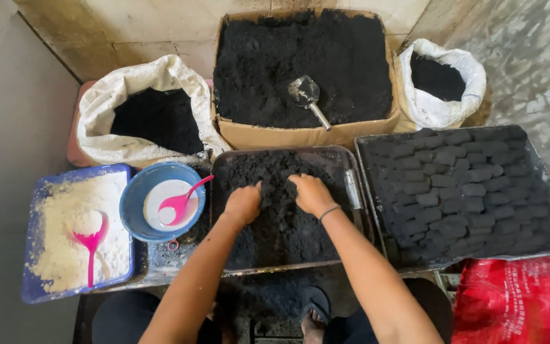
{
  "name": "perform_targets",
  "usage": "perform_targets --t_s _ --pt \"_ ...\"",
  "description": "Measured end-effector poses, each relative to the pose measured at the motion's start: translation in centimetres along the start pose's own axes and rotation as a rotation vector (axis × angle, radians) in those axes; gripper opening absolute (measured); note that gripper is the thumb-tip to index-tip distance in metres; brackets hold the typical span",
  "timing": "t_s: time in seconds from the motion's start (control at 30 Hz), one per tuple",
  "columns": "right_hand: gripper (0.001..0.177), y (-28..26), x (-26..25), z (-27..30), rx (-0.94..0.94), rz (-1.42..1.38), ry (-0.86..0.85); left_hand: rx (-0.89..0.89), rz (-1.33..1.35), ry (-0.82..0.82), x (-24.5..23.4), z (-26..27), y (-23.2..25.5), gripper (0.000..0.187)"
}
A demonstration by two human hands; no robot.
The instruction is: The person mixes a dark granular material in a metal tray by hand, then shapes it into small rectangular briquettes and places them on a tray to the right. The person also handles a white powder and a liquid in a bowl nearby.
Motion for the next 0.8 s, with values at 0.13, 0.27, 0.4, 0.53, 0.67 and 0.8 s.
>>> perform_targets --t_s 0.13,0.27,0.4,0.53,0.67,0.8 --pt "0.045 -4.4 -5.8 2.1 0.008 -0.063 -0.042 0.037 0.006 0.044 -3.1 1.2 0.2 0.047" --pt "0.046 -5.5 -8.8 2.4 0.08 -0.1 0.003 0.061 0.105 0.118 -5.5 1.2 -0.2 0.038" --pt "0.028 -6.3 -10.5 3.0 0.112 -0.081 0.023 0.05 0.119 0.177 -6.3 1.5 -0.3 0.026" --pt "0.045 -7.3 -11.7 3.4 0.165 -0.081 -0.059 0.013 0.106 0.183 -7.6 2.1 0.1 0.029" --pt "0.06 -4.4 -8.3 2.1 0.178 -0.223 -0.173 -0.051 0.175 0.108 -10.5 4.3 1.0 0.037" --pt "0.064 -7.6 -10.1 4.5 0.211 -0.3 -0.351 -0.058 0.355 -0.12 -9.8 4.8 1.6 0.059"
Point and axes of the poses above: each hand's wrist, its own z-axis away from the middle knuckle, its own x-axis out of the palm, y = z × x, the point moved 8 cm from there along -z, towards the middle knuckle, and after that the axes turned 9 degrees about -x, right-handed, at the moved point
